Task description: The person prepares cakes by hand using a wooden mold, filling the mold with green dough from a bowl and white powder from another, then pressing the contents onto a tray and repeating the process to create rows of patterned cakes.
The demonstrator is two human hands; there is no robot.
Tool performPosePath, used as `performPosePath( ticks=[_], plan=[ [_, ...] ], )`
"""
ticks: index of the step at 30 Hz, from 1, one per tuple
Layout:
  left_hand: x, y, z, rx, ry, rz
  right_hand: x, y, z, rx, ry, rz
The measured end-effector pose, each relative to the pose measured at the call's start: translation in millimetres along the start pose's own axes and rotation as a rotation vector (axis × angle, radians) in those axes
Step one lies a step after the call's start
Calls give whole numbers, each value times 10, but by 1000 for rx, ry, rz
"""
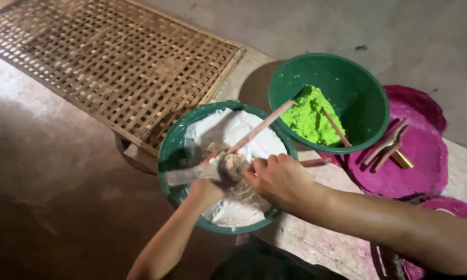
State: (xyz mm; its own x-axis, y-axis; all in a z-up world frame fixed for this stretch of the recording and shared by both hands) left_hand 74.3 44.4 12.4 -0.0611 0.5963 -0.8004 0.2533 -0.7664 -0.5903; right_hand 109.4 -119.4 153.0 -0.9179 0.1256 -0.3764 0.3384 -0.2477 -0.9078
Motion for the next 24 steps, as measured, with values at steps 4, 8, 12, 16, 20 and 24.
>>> performPosePath(
  ticks=[4,8,12,16,20,24],
  plan=[
    [256,-181,165,-162,69,-201,-297,48,428,-22,203,-232],
    [425,-279,-60,-242,206,113,-508,17,721,-384,353,-565],
    [181,-171,-41,-379,242,-260,-28,561,126,-493,329,-1293],
    [-15,-507,-122,-559,230,-430,321,866,295,-306,290,-1441],
    [-169,-431,-121,-539,201,-542,-16,1059,423,-343,290,-1569],
    [-220,-152,-241,-586,232,-713,-50,1199,234,-188,626,-1539]
  ],
)
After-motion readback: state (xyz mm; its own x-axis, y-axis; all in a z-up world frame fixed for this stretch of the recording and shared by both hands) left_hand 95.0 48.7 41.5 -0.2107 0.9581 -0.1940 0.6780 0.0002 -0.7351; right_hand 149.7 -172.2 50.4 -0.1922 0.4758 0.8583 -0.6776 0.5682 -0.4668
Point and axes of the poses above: each hand's wrist, its own z-axis away from the middle knuckle, its own y-axis out of the palm, x = y × z, the point moved 4 cm from there along -z, towards the middle knuckle, and after that the axes turned 6 degrees about z, right-handed, at the moved point
